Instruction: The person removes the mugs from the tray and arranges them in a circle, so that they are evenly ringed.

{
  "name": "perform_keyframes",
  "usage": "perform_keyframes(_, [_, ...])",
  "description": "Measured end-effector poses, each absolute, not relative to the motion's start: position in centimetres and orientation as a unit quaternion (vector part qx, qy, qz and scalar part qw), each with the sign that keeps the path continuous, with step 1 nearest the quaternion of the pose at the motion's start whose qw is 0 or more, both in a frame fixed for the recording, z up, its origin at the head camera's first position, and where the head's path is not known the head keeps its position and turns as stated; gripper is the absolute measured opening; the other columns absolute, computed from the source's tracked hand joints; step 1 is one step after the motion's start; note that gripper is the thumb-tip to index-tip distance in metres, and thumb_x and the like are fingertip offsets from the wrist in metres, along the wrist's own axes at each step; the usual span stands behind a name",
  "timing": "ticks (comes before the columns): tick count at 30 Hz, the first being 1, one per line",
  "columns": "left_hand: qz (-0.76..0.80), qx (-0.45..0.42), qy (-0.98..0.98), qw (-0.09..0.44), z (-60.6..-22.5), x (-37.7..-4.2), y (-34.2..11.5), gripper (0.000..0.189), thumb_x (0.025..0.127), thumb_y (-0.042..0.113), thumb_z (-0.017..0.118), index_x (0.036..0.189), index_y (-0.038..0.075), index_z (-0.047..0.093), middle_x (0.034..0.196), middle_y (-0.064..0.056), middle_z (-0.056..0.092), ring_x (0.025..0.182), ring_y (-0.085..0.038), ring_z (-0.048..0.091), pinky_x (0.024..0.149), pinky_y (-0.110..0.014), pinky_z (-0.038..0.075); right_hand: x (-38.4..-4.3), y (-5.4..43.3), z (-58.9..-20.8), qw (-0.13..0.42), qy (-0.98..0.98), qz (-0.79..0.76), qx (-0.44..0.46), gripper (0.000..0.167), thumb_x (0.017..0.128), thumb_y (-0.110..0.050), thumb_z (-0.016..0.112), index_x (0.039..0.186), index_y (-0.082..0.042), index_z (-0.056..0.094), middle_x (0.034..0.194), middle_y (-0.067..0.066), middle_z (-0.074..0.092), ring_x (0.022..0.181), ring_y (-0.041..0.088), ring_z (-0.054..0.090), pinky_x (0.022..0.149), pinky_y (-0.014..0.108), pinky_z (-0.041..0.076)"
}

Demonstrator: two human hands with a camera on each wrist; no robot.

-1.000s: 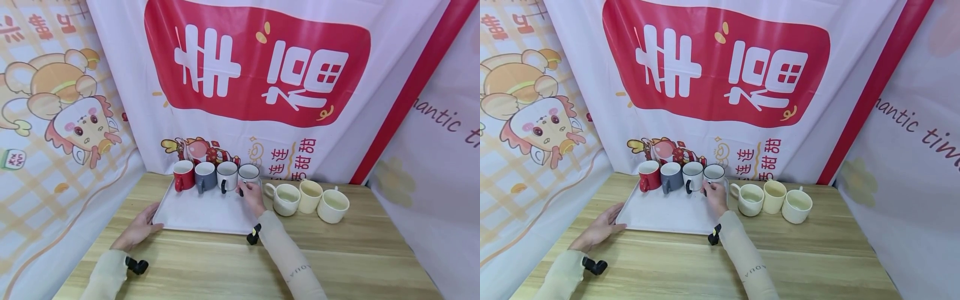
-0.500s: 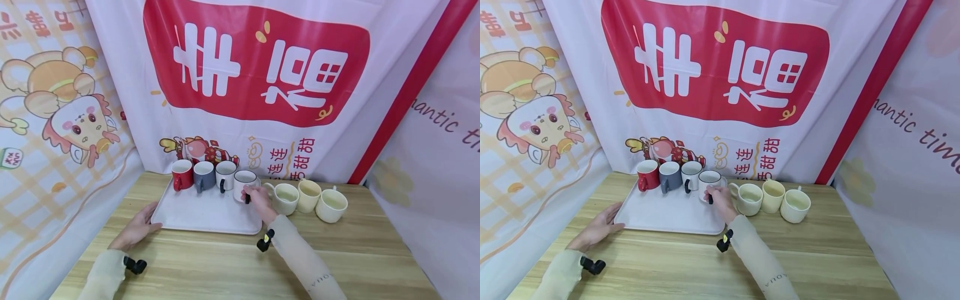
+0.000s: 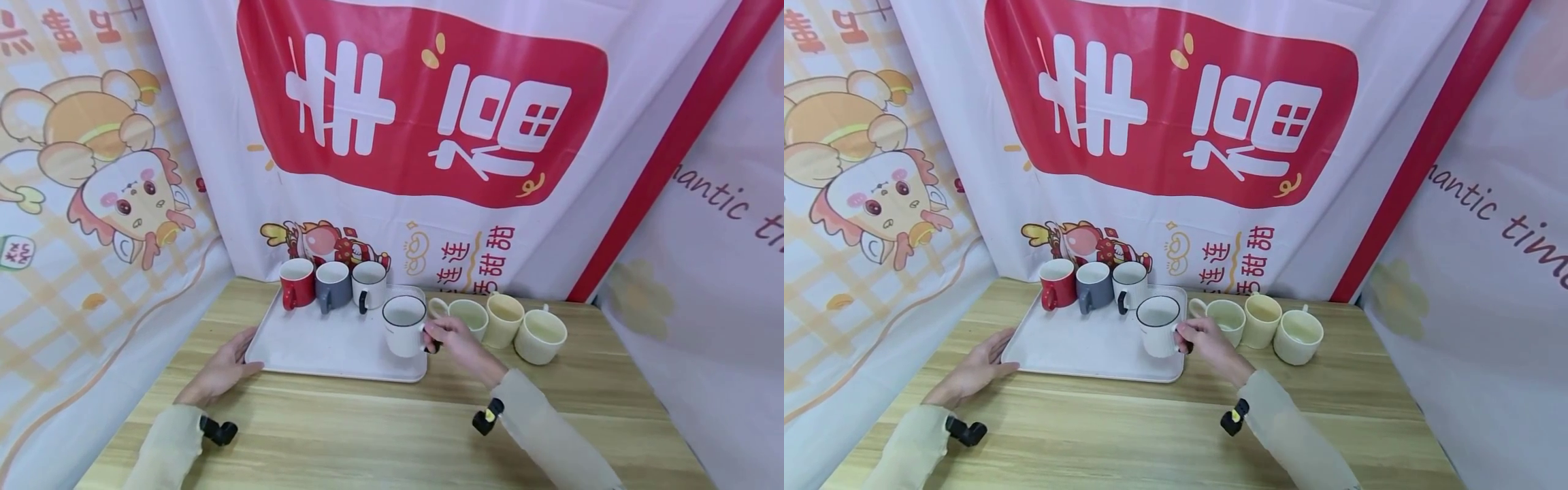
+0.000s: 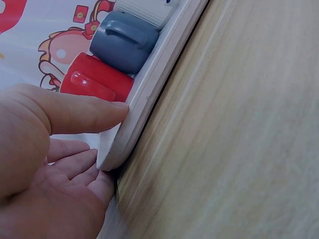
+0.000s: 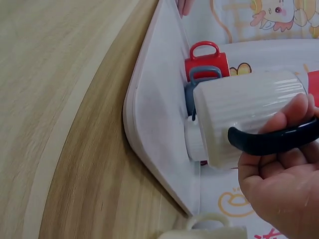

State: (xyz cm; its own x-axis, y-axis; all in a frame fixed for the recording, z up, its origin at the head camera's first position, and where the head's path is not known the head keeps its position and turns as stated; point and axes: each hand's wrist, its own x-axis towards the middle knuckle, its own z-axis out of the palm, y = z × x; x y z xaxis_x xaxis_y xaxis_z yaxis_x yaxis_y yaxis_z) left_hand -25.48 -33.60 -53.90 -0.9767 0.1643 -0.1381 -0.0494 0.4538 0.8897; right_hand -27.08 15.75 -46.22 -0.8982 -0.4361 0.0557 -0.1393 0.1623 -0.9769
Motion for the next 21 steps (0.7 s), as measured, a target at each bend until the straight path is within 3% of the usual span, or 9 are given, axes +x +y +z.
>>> perform_keyframes(7, [0.522,0.038,0.846,0.103,-53.7,-25.7,-33.5,0.091,0.101,0.005,0.065,0.168,-0.003,0.004,0.176,-0.029,0.005,0.162,-0.051,0.006,0.133,-0.066,0.014,-24.7,21.4,-45.8,0.157,0.704,-0.635,-0.277,0.041,0.112,-0.01,0.04,0.089,0.023,0.047,0.076,-0.003,0.055,0.074,0.009,0.052,0.072,0.022,0.044])
perform_keyframes(14, [0.525,0.044,0.843,0.105,-53.7,-25.6,-33.6,0.091,0.101,0.005,0.066,0.168,-0.004,0.004,0.175,-0.03,0.005,0.162,-0.052,0.006,0.133,-0.066,0.015,-22.5,28.6,-46.5,0.182,0.678,-0.636,-0.32,0.037,0.113,-0.003,0.032,0.086,0.019,0.043,0.075,0.015,0.043,0.072,0.029,0.042,0.066,0.033,0.038])
perform_keyframes(21, [0.524,0.045,0.844,0.105,-53.9,-25.6,-33.5,0.091,0.101,0.004,0.065,0.167,-0.004,0.003,0.175,-0.03,0.004,0.162,-0.053,0.005,0.133,-0.067,0.014,-20.2,35.0,-46.5,0.207,0.643,-0.654,-0.34,0.032,0.111,0.005,0.024,0.087,0.018,0.04,0.078,0.022,0.035,0.076,0.036,0.035,0.068,0.043,0.027])
